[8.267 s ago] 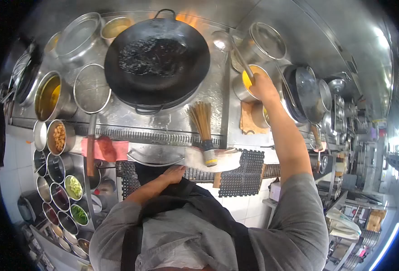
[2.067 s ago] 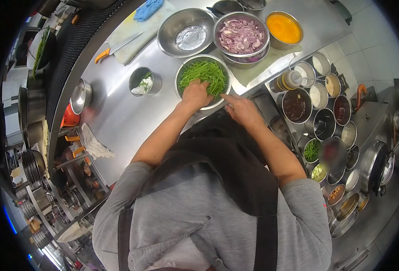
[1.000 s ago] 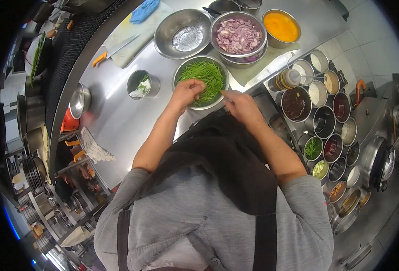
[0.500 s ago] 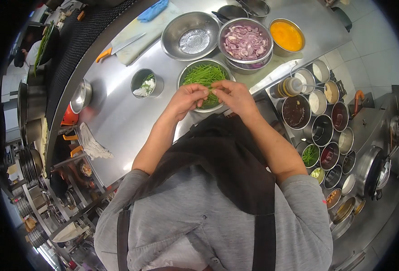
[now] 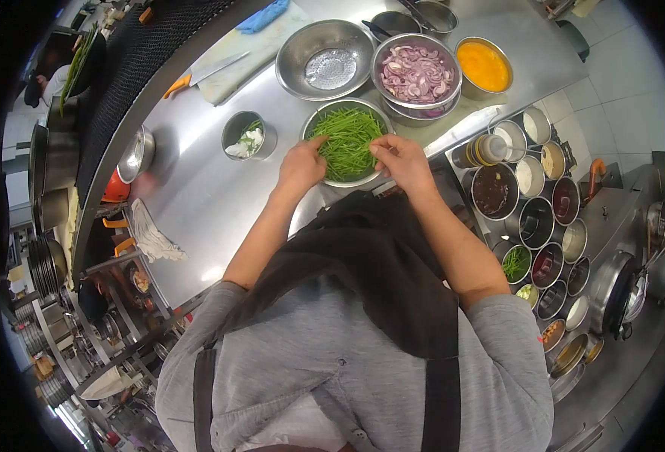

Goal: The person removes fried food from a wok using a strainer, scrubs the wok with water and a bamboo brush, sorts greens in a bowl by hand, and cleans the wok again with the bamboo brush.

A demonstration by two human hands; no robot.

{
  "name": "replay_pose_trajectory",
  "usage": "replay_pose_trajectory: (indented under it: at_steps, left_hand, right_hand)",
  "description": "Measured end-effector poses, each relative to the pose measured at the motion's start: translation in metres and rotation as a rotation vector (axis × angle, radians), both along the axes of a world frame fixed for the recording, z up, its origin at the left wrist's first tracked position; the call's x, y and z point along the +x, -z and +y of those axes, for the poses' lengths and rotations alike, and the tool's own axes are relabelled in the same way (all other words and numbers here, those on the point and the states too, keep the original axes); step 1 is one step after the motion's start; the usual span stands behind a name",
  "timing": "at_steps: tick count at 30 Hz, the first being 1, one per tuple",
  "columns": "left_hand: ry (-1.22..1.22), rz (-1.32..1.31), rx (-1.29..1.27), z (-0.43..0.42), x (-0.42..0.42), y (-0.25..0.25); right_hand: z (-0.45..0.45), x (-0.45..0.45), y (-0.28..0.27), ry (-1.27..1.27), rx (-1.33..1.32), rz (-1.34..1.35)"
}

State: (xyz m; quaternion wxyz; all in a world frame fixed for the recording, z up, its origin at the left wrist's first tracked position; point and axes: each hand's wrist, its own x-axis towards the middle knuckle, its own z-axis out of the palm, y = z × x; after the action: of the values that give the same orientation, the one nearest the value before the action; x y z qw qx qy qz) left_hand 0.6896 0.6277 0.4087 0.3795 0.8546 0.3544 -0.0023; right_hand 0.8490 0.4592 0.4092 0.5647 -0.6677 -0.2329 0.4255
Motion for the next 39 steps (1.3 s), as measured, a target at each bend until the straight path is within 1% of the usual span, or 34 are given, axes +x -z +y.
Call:
replay_pose_trajectory:
  at_steps: [1,2,4,8,10,11,13,14,16,20,22,23,25,26,27,28,29,31,32,33,35,36,37,38,39]
  left_hand:
    - [-0.025,-0.017,0.182,0.003,-0.002,0.002]
    - [-0.023,-0.016,0.180,0.005,-0.004,0.005]
    - [-0.064,-0.205,0.158,0.005,-0.008,-0.004]
    - [0.019,-0.194,0.199,0.007,-0.007,0.007]
    - [0.061,-0.162,-0.042,0.002,-0.002,-0.001]
    - [0.062,-0.162,-0.045,-0.002,0.000,-0.003]
    - [0.096,-0.275,-0.458,-0.011,0.005,-0.008]
    - [0.099,-0.274,-0.458,-0.014,0.006,-0.012]
    - [0.173,-0.307,-0.306,-0.019,0.008,-0.021]
    - [0.152,-0.233,-0.229,-0.017,0.003,-0.027]
    - [0.181,-0.209,-0.149,-0.016,-0.004,-0.022]
    - [0.176,-0.210,-0.149,-0.016,-0.009,-0.018]
    - [0.057,-0.309,-0.248,-0.014,-0.018,-0.008]
    - [0.052,-0.308,-0.245,-0.006,-0.024,-0.005]
    - [-0.059,-0.368,-0.306,0.007,-0.032,-0.002]
    - [-0.176,-0.425,-0.357,0.021,-0.041,-0.009]
    - [-0.266,-0.457,-0.386,0.034,-0.050,-0.017]
    - [-0.396,-0.538,-0.299,0.071,-0.069,-0.021]
    - [-0.456,-0.560,-0.240,0.089,-0.077,-0.023]
    - [-0.466,-0.560,-0.233,0.105,-0.083,-0.024]
    - [-0.339,-0.020,0.389,0.130,-0.094,-0.020]
    - [-0.344,-0.020,0.386,0.137,-0.100,-0.014]
    - [-0.360,0.149,0.517,0.144,-0.102,-0.009]
    - [-0.369,0.317,0.647,0.150,-0.101,-0.003]
    - [-0.360,0.315,0.645,0.146,-0.094,-0.010]
  right_hand:
    - [0.000,0.001,0.000,0.027,-0.018,-0.041]
    - [-0.001,0.002,0.000,0.029,-0.020,-0.040]
    - [-0.003,0.003,-0.002,0.058,-0.067,-0.062]
    - [-0.002,-0.001,0.003,0.066,-0.045,-0.039]
    - [-0.002,-0.003,0.003,0.051,-0.058,-0.018]
    - [-0.002,-0.004,0.002,0.051,-0.060,-0.019]
    - [0.004,-0.010,-0.003,0.050,-0.025,0.004]
    - [0.007,-0.013,-0.005,0.053,-0.025,0.004]
    - [0.014,-0.019,-0.008,-0.016,-0.003,-0.029]
    - [0.017,-0.020,-0.007,-0.072,-0.058,-0.115]
    - [0.014,-0.023,-0.008,-0.215,0.008,-0.191]
    - [0.012,-0.025,-0.008,-0.221,0.008,-0.192]
    - [0.012,-0.030,-0.019,-0.185,-0.033,0.035]
    - [0.013,-0.028,-0.015,-0.190,-0.031,0.036]
    - [0.014,-0.023,-0.007,-0.115,0.028,0.001]
    - [0.017,-0.020,-0.003,-0.047,0.094,-0.029]
    - [0.015,-0.015,0.000,-0.054,0.100,-0.024]
    - [0.009,-0.005,0.004,-0.027,0.019,-0.059]
    - [0.006,-0.001,0.008,-0.038,0.025,-0.056]
    - [0.002,0.003,0.013,-0.053,-0.013,-0.088]
    - [-0.004,0.003,0.012,-0.073,-0.054,-0.122]
    - [-0.009,0.002,0.007,-0.091,-0.132,-0.185]
    - [-0.012,0.003,0.002,-0.104,-0.207,-0.252]
    - [-0.014,0.004,0.001,-0.098,-0.206,-0.257]
    - [-0.019,0.002,0.001,-0.145,-0.238,-0.383]
